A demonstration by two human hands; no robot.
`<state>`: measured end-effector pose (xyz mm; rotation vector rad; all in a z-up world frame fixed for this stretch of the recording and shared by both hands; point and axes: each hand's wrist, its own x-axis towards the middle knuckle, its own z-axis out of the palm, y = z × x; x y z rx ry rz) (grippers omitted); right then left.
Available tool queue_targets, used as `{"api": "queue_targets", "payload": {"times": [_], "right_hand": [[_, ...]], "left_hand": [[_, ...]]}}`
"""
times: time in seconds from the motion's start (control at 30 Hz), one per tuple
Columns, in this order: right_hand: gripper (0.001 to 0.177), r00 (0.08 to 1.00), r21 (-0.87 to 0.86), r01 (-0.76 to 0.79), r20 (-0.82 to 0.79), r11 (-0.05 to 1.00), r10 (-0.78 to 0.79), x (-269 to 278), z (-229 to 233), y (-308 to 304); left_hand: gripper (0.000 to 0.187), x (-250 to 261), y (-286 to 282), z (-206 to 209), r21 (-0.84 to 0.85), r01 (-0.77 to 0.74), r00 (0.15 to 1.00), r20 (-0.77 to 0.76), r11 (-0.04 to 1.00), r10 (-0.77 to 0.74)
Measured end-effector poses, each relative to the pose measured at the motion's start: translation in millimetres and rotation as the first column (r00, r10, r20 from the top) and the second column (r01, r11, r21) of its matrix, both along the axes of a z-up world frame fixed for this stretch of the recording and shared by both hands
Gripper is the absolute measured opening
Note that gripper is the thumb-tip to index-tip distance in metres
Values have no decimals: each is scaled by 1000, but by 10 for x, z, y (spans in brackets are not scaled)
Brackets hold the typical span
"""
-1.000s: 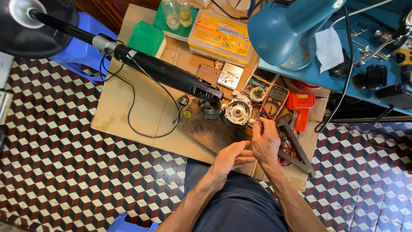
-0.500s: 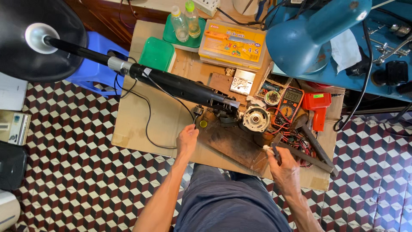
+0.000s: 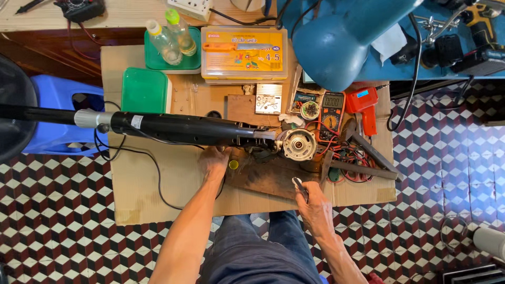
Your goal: The person cleans and assembles a small motor component on a workbench. They wipe the motor housing with a cloth, insert a metal shaft, and use a screwdriver to tighten a screw. The person also handles a small white plastic piece and applies a liquid from a bottle to the assembly.
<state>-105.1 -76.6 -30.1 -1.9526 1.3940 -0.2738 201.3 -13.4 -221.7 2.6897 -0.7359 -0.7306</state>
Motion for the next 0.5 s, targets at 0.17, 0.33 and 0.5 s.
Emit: {"api": "queue_targets", "payload": {"times": [0.17,0.33,0.5], "right_hand": [[17,991,59,132,-31,989,-131,-26,-76,-13],[20,963,50,259,59,965,-261,-188,72,-3],[31,913,64,393,86,917,-398,-245,432,-338]], "left_hand": [[44,104,51,110,-60,-6,999,-44,998,4],[43,133,169,923,-135,87,996,0,987,-88],[47,-12,445,1836,27,25,988,-152,999,-21]]}}
